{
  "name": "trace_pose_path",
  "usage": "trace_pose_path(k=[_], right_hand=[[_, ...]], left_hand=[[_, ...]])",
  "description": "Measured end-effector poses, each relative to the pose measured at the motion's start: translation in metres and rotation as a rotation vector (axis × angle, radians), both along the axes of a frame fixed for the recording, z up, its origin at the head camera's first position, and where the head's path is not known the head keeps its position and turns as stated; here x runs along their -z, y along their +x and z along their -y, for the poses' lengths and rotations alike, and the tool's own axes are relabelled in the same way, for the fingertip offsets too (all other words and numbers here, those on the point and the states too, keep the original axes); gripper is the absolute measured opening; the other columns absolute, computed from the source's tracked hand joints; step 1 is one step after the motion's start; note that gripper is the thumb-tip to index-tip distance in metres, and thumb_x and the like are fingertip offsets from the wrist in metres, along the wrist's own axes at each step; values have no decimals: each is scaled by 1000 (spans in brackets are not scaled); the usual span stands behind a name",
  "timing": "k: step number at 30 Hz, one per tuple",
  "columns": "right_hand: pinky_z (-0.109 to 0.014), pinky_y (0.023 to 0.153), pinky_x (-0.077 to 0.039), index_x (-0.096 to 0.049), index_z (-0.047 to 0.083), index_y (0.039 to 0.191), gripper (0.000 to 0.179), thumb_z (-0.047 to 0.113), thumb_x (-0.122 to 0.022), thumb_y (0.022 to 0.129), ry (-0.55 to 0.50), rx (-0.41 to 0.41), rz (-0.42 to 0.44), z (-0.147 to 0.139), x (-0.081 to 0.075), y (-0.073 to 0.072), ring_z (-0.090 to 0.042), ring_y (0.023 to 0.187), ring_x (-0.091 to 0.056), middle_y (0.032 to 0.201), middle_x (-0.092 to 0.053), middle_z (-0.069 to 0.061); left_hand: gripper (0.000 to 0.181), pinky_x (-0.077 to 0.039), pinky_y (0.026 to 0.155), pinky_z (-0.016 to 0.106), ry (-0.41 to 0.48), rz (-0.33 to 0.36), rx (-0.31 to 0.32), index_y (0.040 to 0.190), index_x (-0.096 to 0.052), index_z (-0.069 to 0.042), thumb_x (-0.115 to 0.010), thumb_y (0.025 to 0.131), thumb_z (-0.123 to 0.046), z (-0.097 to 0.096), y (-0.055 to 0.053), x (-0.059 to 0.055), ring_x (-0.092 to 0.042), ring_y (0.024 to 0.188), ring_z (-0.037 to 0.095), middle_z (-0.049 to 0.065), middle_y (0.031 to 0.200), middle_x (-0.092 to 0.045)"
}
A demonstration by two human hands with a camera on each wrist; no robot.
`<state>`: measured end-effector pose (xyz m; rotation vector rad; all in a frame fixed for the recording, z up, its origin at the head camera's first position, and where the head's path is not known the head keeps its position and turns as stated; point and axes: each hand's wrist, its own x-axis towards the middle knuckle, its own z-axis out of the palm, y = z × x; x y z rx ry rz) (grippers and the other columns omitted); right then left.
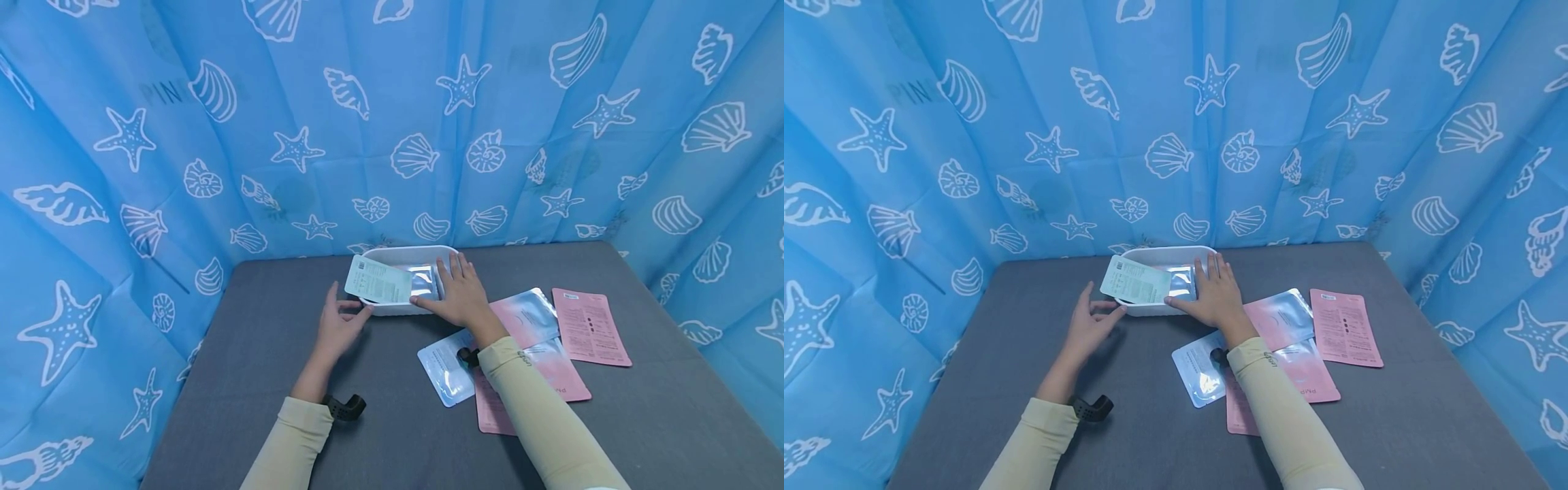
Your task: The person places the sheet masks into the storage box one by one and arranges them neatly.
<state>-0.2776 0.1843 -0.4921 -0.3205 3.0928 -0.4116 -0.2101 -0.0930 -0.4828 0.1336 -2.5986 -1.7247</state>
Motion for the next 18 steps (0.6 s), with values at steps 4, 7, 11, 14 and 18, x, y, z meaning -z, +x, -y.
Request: trace_pose_path(k=[4,7,11,14,18], right_hand=[[-56,135,-4,-15,7,170,121,89,-48,88,1,-2,-14,0,0,0,-40,167,2,178,-4,-22],[-56,135,-4,-15,7,170,121,89,-49,88,-4,-5,-22,0,1,-1,-41,167,1,178,-5,-23],[-56,135,-4,-15,7,170,120,88,-50,88,-21,-10,-27,-1,1,0,-40,167,2,178,-5,-23],[-56,135,-5,-17,6,170,120,88,-51,88,-31,-10,-36,-1,1,0,-41,167,1,178,-5,-23],[-57,135,-6,-18,6,170,121,88,-51,88,-29,-5,-40,0,1,0,-42,166,-1,178,-5,-24]], left_hand=[[97,-62,83,42,-24,11,29,170,-20,-11,-78,97,-36,0,-2,3,-73,103,28,16,127,-69],[90,-62,81,41,-37,15,51,167,-30,-10,-78,97,-37,-1,-2,3,-74,100,26,15,124,-70],[80,-62,79,40,-50,18,76,162,-41,-10,-79,97,-36,-3,-2,1,-74,98,25,12,120,-72],[77,-61,79,40,-59,14,86,160,-44,-9,-79,97,-34,-4,-2,0,-73,97,24,12,118,-73],[73,-60,78,40,-54,8,103,158,-47,-9,-79,97,-33,-4,0,0,-72,94,23,12,117,-73]])
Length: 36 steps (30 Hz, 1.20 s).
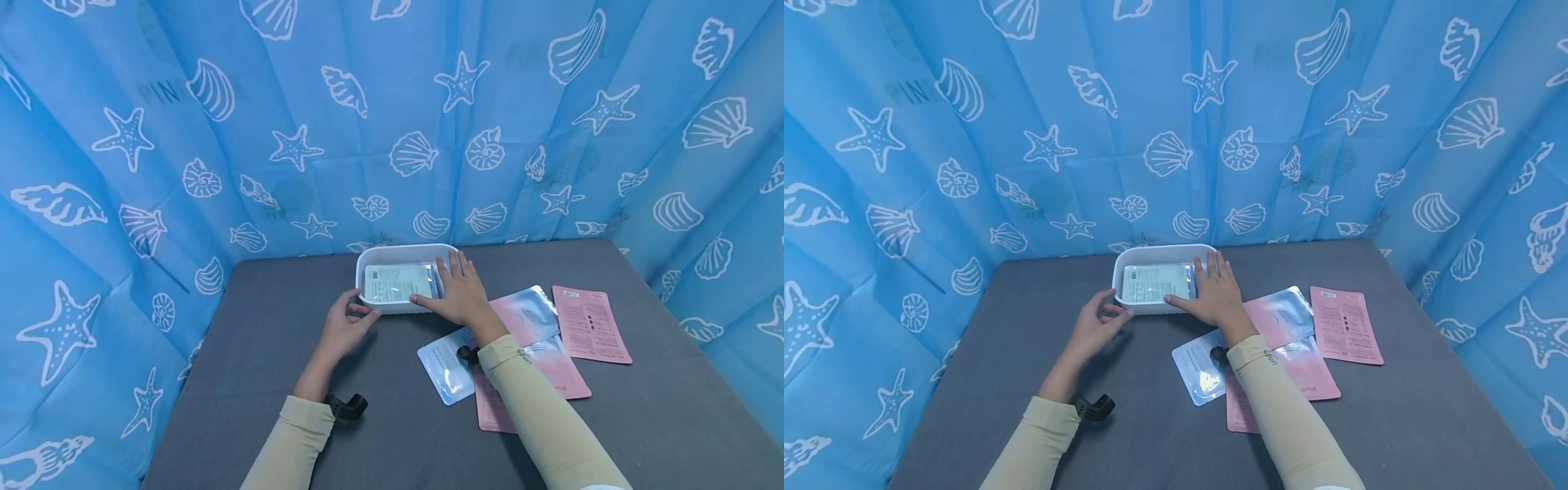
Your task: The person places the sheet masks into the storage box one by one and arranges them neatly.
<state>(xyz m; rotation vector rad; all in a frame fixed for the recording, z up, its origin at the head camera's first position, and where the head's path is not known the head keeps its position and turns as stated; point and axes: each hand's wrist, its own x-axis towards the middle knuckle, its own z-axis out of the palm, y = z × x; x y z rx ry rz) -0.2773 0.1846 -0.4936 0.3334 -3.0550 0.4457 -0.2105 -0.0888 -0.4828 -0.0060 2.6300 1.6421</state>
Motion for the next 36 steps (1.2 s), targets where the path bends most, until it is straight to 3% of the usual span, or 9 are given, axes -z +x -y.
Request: trace_pose_path(k=[18,24,28,31,34,36], right_hand=[[-58,135,-5,-15,6,170,120,84,-55,88,7,-3,26,0,-4,2,-43,166,0,178,-1,-24],[-59,135,-1,-8,8,171,120,88,-47,90,-103,-28,65,-6,-9,-1,-42,166,4,178,1,-24],[-60,134,-1,-14,8,171,116,86,-48,92,-166,-41,51,-10,-14,-1,-43,166,-2,178,-12,-22],[-60,134,-3,-24,9,170,107,77,-56,95,-197,-55,12,-13,-20,0,-42,164,-18,173,-31,-21],[-61,134,-9,-30,10,168,95,67,-62,98,-247,-76,-5,-19,-26,5,-41,156,-39,160,-53,-20],[-63,132,-18,-32,12,168,89,59,-64,100,-290,-94,11,-24,-31,10,-42,151,-46,152,-60,-19]], left_hand=[[70,-61,78,40,13,-77,20,161,-43,-12,-75,101,-27,8,4,0,-72,100,26,13,123,-70],[63,-60,93,50,-8,-165,2,155,-50,-9,-76,99,-22,11,1,-3,-70,111,32,17,132,-64],[60,-55,103,57,-52,-269,6,151,-54,-6,-77,98,-24,14,-3,-3,-64,123,40,24,138,-59],[61,-52,108,61,-71,-322,21,150,-55,-3,-78,98,-27,16,-6,-4,-59,129,44,26,140,-55],[62,-49,109,62,-92,-342,41,150,-55,-3,-78,98,-28,16,-8,-6,-56,132,46,25,140,-53],[62,-49,108,62,-120,-344,48,150,-54,-4,-77,98,-29,16,-9,-6,-55,133,45,23,141,-52]])
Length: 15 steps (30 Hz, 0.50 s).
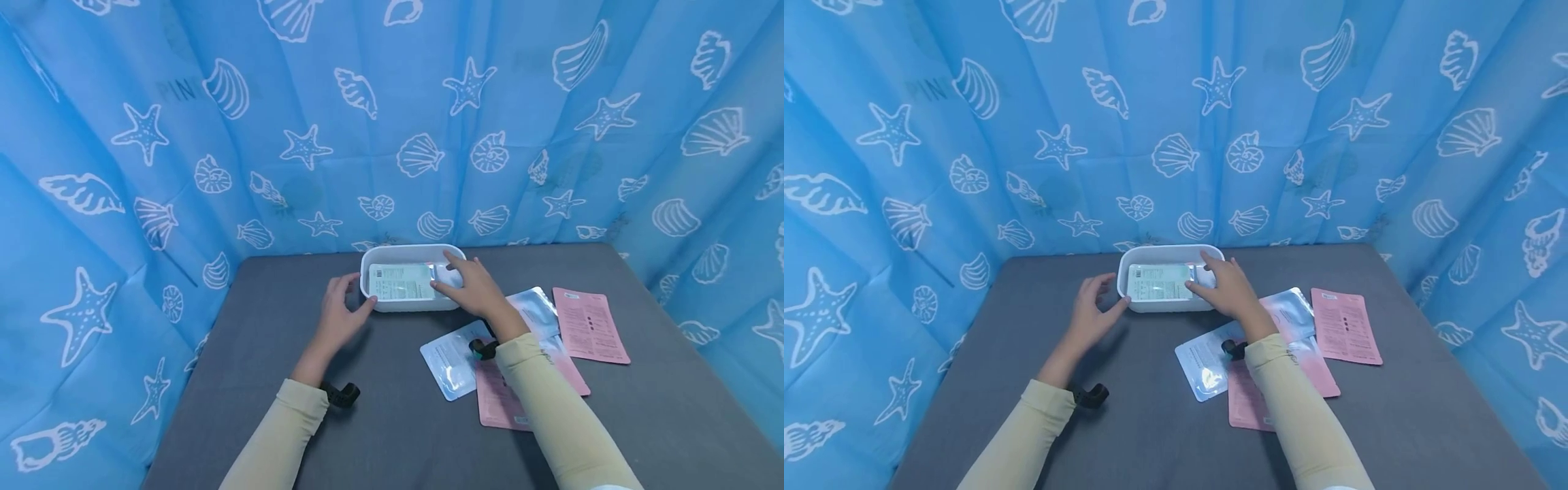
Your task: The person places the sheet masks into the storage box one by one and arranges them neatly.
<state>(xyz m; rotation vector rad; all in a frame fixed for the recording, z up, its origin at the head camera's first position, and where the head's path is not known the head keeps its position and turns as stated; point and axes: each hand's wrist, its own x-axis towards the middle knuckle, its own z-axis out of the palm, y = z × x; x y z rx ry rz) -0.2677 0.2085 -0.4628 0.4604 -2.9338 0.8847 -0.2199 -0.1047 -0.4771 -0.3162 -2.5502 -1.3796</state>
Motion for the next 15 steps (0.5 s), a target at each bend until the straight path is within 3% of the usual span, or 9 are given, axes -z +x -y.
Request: trace_pose_path(k=[6,11,15], right_hand=[[-68,117,-41,-41,11,164,80,50,-70,101,-128,15,54,-23,-11,23,-44,147,-49,154,-57,-20],[-67,117,-42,-48,6,158,72,44,-71,101,-202,32,74,-50,-16,50,-45,142,-53,155,-56,-22],[-68,117,-42,-50,7,157,65,40,-68,104,-196,47,104,-71,-16,74,-46,141,-53,157,-54,-22]], left_hand=[[65,-46,113,61,-84,-20,25,152,-52,-3,-77,99,-32,-1,-9,0,-51,137,43,21,148,-48],[74,-44,117,60,-129,-28,64,155,-49,-5,-77,97,-42,-5,-18,-3,-49,141,38,18,154,-43],[86,-44,119,60,-161,-27,93,159,-43,-5,-78,95,-50,-9,-25,-3,-46,144,36,18,159,-39]])
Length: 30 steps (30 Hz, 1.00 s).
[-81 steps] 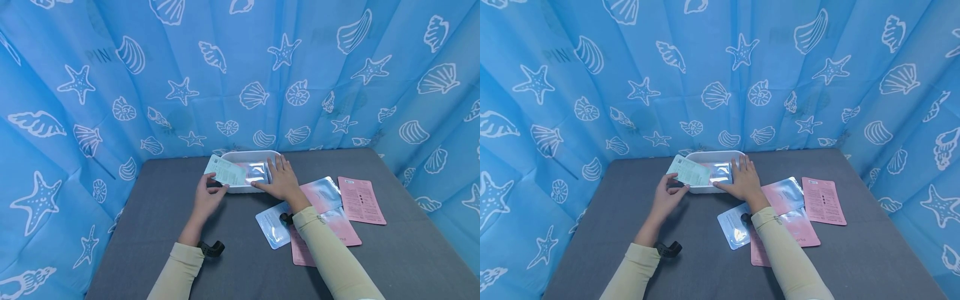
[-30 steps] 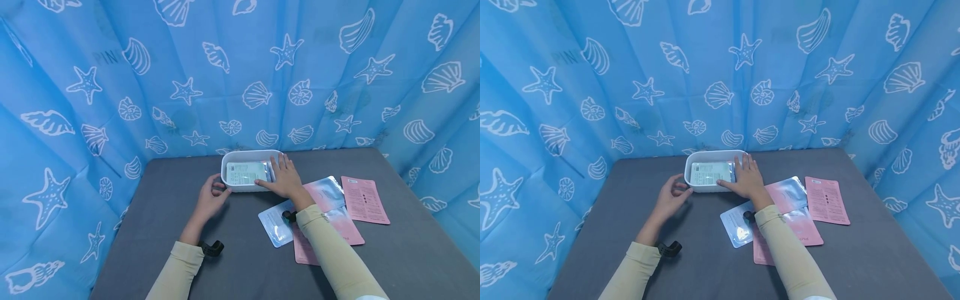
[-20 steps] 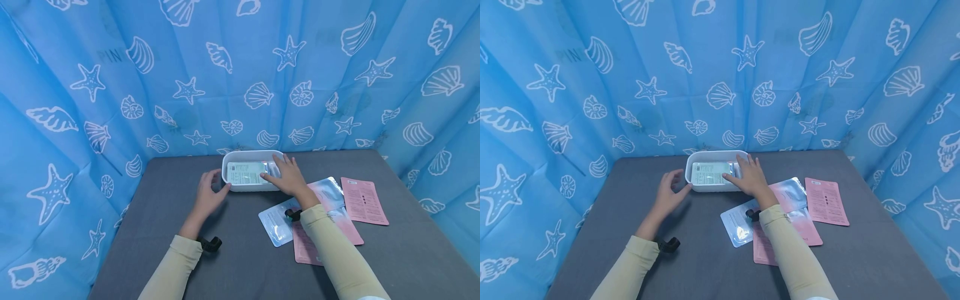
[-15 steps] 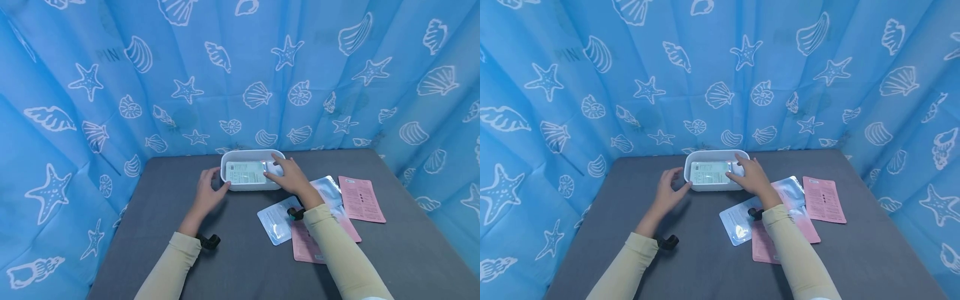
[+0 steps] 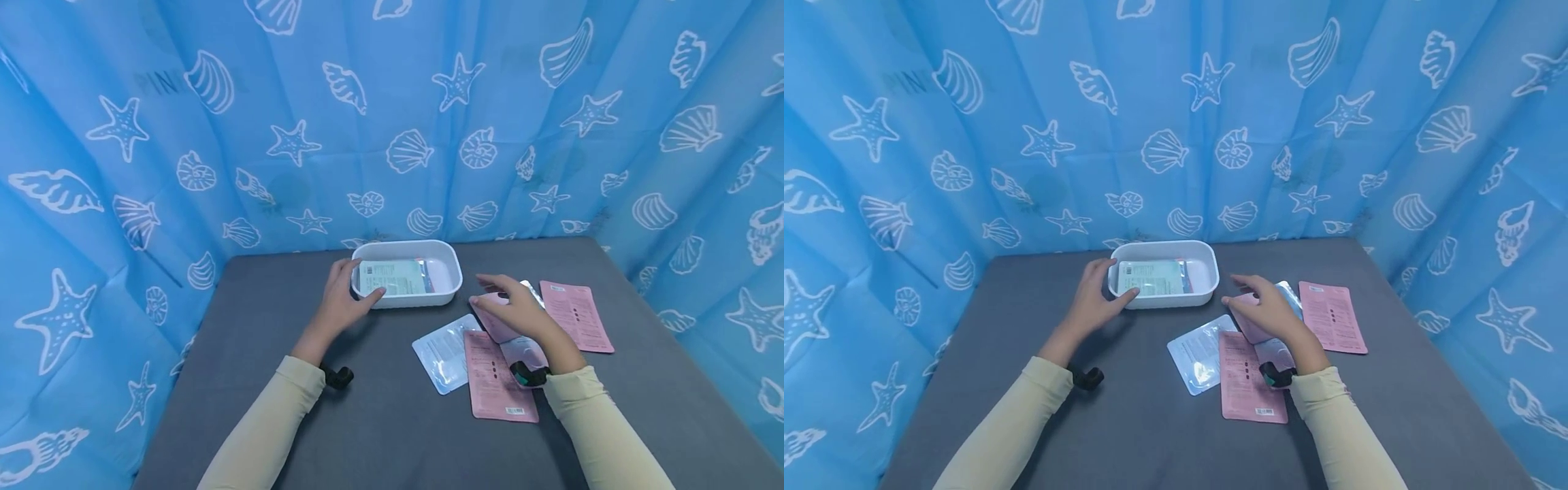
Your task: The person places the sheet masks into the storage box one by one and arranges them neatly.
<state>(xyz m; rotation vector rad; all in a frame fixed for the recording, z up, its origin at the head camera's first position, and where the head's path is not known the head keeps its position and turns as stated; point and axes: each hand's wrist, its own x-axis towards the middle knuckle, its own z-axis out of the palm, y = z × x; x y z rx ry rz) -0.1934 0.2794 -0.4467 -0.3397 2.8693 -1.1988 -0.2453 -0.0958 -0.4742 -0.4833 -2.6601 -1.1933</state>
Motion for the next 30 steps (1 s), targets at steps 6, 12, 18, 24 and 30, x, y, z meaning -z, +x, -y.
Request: trace_pose_path(k=[6,12,18,24,30], right_hand=[[-68,115,-44,-51,4,155,62,35,-67,104,31,53,29,-27,3,31,-49,141,-53,157,-53,-25],[-69,111,-46,-53,-4,152,62,34,-68,105,25,96,12,-54,12,51,-51,136,-56,154,-54,-28],[-58,107,-55,-48,-4,155,66,37,-65,106,12,204,57,-81,19,71,-54,133,-58,150,-55,-33],[-3,75,-43,-45,-5,156,66,40,-58,109,8,371,104,-127,23,91,-56,134,-54,152,-50,-38],[-69,107,-48,-35,-7,161,78,49,-51,110,3,494,175,-160,22,100,-65,142,-40,160,-36,-42]], left_hand=[[103,-43,118,64,-88,2,-22,166,-33,-10,-73,91,-68,-6,-13,3,-43,150,41,18,169,-29],[111,-35,122,69,-192,-5,-20,167,-29,-9,-69,88,-75,-14,-28,3,-29,158,46,20,174,-21],[118,-28,127,66,-297,-4,-16,167,-29,-8,-68,84,-82,-20,-44,6,-21,162,46,25,174,-18],[126,-23,130,64,-357,35,-14,169,-24,-9,-67,79,-86,-24,-54,7,-16,163,47,26,175,-15],[136,-18,132,63,-382,75,-5,171,-17,-9,-67,74,-91,-27,-60,9,-11,164,47,26,177,-9]])
